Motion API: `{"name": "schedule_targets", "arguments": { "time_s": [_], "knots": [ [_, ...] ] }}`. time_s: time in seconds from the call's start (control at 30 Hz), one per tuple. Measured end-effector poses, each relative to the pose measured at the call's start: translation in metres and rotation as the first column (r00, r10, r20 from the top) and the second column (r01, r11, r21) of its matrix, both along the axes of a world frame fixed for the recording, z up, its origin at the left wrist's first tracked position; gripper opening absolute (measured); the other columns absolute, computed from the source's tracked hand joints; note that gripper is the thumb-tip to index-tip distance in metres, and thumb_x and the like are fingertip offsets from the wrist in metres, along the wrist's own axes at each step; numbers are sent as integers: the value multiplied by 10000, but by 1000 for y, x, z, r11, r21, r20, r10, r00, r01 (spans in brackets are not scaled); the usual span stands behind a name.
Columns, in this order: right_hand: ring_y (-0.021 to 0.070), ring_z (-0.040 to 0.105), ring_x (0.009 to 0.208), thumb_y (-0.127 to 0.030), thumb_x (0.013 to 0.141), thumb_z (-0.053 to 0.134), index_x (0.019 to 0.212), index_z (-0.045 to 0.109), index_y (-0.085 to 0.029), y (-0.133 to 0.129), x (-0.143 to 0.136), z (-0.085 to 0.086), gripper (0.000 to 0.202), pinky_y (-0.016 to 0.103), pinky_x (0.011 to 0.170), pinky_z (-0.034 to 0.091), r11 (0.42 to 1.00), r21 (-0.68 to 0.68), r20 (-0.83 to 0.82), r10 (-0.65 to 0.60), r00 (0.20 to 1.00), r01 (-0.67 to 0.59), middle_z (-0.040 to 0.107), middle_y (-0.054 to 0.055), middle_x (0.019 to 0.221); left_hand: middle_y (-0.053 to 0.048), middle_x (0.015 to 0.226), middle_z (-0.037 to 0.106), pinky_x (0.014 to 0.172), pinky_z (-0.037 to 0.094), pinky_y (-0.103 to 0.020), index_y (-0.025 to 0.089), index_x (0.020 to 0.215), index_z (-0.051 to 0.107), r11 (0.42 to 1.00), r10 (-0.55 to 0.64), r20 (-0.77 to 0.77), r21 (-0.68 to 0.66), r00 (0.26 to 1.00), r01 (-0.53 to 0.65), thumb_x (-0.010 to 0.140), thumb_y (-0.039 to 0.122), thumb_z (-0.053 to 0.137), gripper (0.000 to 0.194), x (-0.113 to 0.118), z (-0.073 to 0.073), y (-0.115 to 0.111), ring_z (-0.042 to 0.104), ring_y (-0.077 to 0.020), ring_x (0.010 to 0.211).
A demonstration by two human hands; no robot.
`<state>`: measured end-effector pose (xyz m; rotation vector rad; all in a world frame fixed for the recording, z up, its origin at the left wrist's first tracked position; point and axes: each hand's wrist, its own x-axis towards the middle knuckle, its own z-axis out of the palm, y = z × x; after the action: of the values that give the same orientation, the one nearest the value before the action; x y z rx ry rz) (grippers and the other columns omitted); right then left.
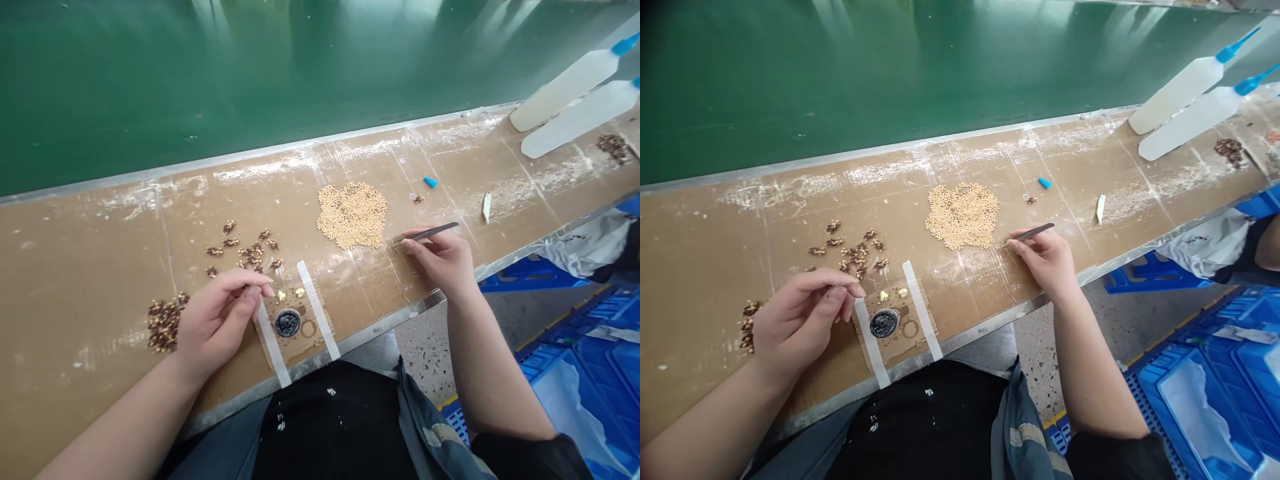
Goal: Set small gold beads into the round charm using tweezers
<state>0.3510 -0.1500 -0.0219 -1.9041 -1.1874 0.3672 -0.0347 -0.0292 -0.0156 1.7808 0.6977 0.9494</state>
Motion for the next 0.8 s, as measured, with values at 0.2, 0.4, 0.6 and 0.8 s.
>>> {"name": "schedule_targets", "arguments": {
  "time_s": [0.2, 0.4, 0.6, 0.8],
  "knots": [
    [250, 823, 829, -519, 823, 943, 978, 812, -254, 29, 23, -15, 334, 481, 829, 744, 982, 146, -120, -104, 987, 121, 831, 49, 894, -28, 966, 836, 536, 570, -239, 301, 1198, 790, 999, -4, -35, -34, 999, 2, 1068, 163, 665, 227, 0, 5, -4, 659, -101, 579],
    [277, 831, 840, -577, 845, 923, 966, 752, -267, 68, 40, -34, 374, 529, 828, 761, 957, 236, -192, -125, 973, 170, 828, 67, 908, -25, 1064, 886, 552, 633, -233, 298, 1229, 771, 980, 75, 12, -188, 997, -71, 1042, 136, 710, 255, 4, 13, -7, 706, -94, 565],
    [278, 820, 818, -535, 895, 890, 982, 749, -272, 69, 39, -33, 310, 536, 811, 753, 972, 184, -119, -126, 985, 147, 829, 83, 911, -1, 1082, 899, 483, 637, -296, 316, 1090, 788, 946, 126, 7, -302, 992, -118, 1004, 163, 752, 179, 6, 20, -8, 698, -130, 481],
    [286, 818, 823, -533, 912, 873, 963, 759, -278, 70, 39, -36, 283, 549, 800, 740, 979, 167, -37, -111, 993, 116, 823, 76, 913, 14, 1088, 897, 473, 608, -342, 360, 1070, 817, 922, 180, -52, -339, 982, -187, 968, 190, 787, 200, 7, 23, -9, 692, -150, 481]
  ]
}}
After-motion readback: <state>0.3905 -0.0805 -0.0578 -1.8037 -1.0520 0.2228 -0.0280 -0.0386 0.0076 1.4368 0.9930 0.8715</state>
